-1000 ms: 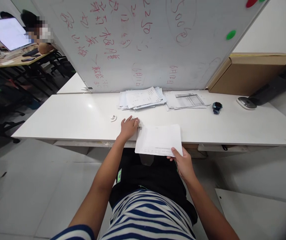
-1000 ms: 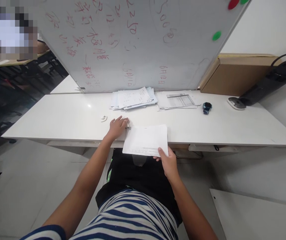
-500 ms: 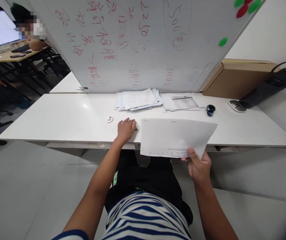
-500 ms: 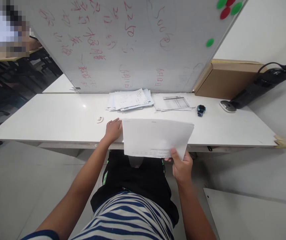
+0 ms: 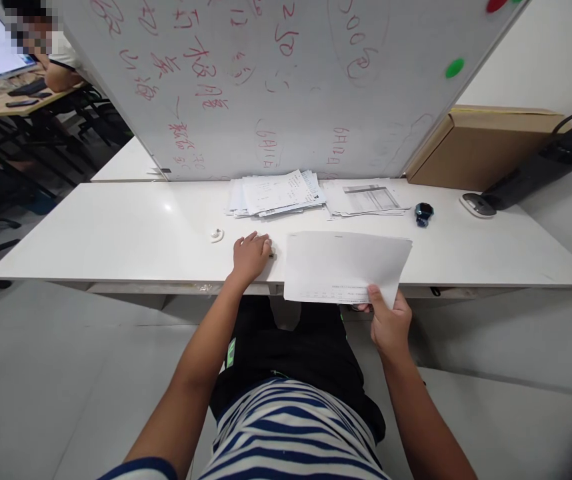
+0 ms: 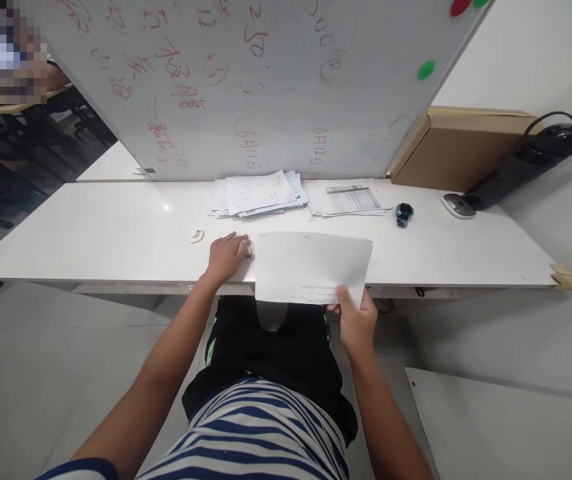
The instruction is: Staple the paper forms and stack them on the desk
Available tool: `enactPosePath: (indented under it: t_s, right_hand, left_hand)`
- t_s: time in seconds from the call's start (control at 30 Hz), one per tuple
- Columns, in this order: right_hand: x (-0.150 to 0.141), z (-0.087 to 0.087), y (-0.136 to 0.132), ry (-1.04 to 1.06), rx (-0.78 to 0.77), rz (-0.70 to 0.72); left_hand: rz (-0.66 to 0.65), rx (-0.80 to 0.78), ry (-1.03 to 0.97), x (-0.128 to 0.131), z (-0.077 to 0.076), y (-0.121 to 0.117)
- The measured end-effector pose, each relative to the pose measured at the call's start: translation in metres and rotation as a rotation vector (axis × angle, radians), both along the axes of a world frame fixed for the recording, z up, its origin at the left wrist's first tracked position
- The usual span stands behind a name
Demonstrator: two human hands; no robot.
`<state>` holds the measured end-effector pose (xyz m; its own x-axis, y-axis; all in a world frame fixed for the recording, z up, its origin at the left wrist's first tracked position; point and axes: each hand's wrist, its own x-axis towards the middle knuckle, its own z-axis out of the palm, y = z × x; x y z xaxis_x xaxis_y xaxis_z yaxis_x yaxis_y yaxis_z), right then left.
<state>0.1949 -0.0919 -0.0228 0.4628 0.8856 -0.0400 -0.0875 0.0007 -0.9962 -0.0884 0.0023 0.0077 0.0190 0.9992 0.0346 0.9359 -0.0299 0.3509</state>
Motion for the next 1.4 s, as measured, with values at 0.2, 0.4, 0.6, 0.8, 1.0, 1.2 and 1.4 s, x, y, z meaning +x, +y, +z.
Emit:
enactPosePath:
  t_s: [0.2,0.4,0.6,0.8,1.0,1.2,1.4]
  right_hand:
    - [-0.004,0.000,0.003,0.007,-0.046,0.062]
    - [-0.016,0.015,0.019,0.036,-0.018,0.094]
    - [-0.040,0.041,0.096,-0.025,0.070,0.162]
    - [-0.080,0.061,0.216,-0.080,0.097,0.298]
    - [-0.100,0.035,0.259,-0.430,-0.100,0.288]
    - [-0.058,0.004,0.228,-1.056,0.069,0.284]
    - [-0.013,-0.017,0.232,-1.314,0.112,0.133]
  left_hand:
    - [0.031,0.073,-0.008,0.004,-0.008,-0.002]
    - [0.110,0.203,-0.003,0.010,-0.015,-0.006]
    - [0.094,0.181,0.018,0.007,-0.014,-0.004]
    - [0.092,0.231,0.000,0.007,-0.018,-0.002]
    - [0.101,0.241,0.003,0.005,-0.019,-0.003]
    - [0.091,0.260,-0.027,0.004,-0.020,-0.001]
    - [0.088,0.280,-0.045,0.004,-0.023,0.001]
